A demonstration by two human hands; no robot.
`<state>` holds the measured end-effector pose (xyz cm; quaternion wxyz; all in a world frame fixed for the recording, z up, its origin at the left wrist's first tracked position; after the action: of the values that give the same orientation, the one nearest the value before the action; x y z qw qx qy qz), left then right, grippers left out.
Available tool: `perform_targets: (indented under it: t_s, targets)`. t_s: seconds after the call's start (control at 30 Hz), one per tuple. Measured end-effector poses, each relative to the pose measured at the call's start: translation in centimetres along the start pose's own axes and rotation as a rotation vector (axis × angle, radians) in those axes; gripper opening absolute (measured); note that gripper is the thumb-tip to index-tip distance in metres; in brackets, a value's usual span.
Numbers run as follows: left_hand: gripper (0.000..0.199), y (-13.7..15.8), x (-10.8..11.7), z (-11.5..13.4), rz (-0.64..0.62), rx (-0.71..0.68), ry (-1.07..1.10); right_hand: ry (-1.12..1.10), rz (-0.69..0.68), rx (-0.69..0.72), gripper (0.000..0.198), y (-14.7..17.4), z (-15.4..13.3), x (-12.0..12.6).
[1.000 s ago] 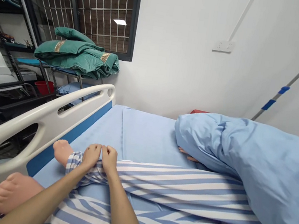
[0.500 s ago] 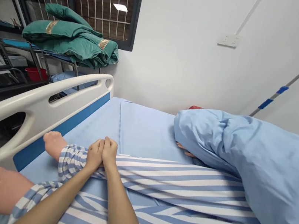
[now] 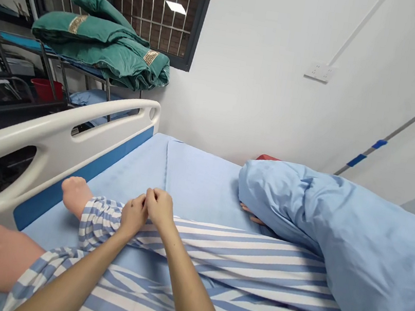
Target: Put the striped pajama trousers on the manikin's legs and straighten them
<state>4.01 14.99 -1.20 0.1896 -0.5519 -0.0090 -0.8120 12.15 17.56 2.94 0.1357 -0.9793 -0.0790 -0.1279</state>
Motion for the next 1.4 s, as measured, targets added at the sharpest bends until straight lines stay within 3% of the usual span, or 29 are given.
perform_targets:
  t_s: [0.1, 0.3, 0.47, 0.63, 0.8, 0.87, 1.1, 1.4]
  targets:
    - [0.028, 0.2, -0.2, 0.2, -0.025, -0.044, -0.057, 0.024, -0.043, 0.075, 0.037, 0.6, 0.4, 0.6]
    - [0.024, 0.0, -0.4, 0.6, 0.014, -0.041, -0.125, -0.177, 0.026, 0.008, 0.037, 1.2, 4.1, 0.8]
    - [0.028, 0.2, -0.3, 0.7, 0.037, -0.025, -0.055, -0.245, 0.048, 0.029, 0.038, 1.0, 3.9, 1.2]
    - [0.034, -1.0, 0.6, 1.4, 0.035, -0.03, 0.216, -0.373, 0.071, -0.004, 0.039, 1.0, 3.4, 1.5]
    - [0.031, -3.1, 2.3, 4.6, 0.099, 0.073, 0.736, -0.517, 0.094, -0.028, 0.045, 0.7, 3.7, 1.7]
    - [0.03, -2.9, 1.9, 5.7, 0.12, 0.102, 0.817, -0.56, 0.124, -0.024, 0.046, 0.6, 3.9, 1.8]
    - [0.029, -0.3, -1.5, 5.2, 0.143, 0.133, 0.482, -0.519, 0.272, -0.06, 0.041, 0.8, 4.3, 2.1]
    - [0.029, -0.2, -1.3, 4.7, 0.129, 0.102, 0.412, -0.416, 0.242, -0.053, 0.039, 1.1, 4.2, 1.6]
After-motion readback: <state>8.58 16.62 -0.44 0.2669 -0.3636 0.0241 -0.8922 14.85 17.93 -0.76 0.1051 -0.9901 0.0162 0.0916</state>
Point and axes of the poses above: each hand's wrist, its own y-axis away from the middle knuckle, its own x-axis out of the back of the hand, z = x × y, the point moved 2 cm from there along -y, towards the middle knuckle, and after that the axes turned 11 degrees about -y, right-handed, at the moved point
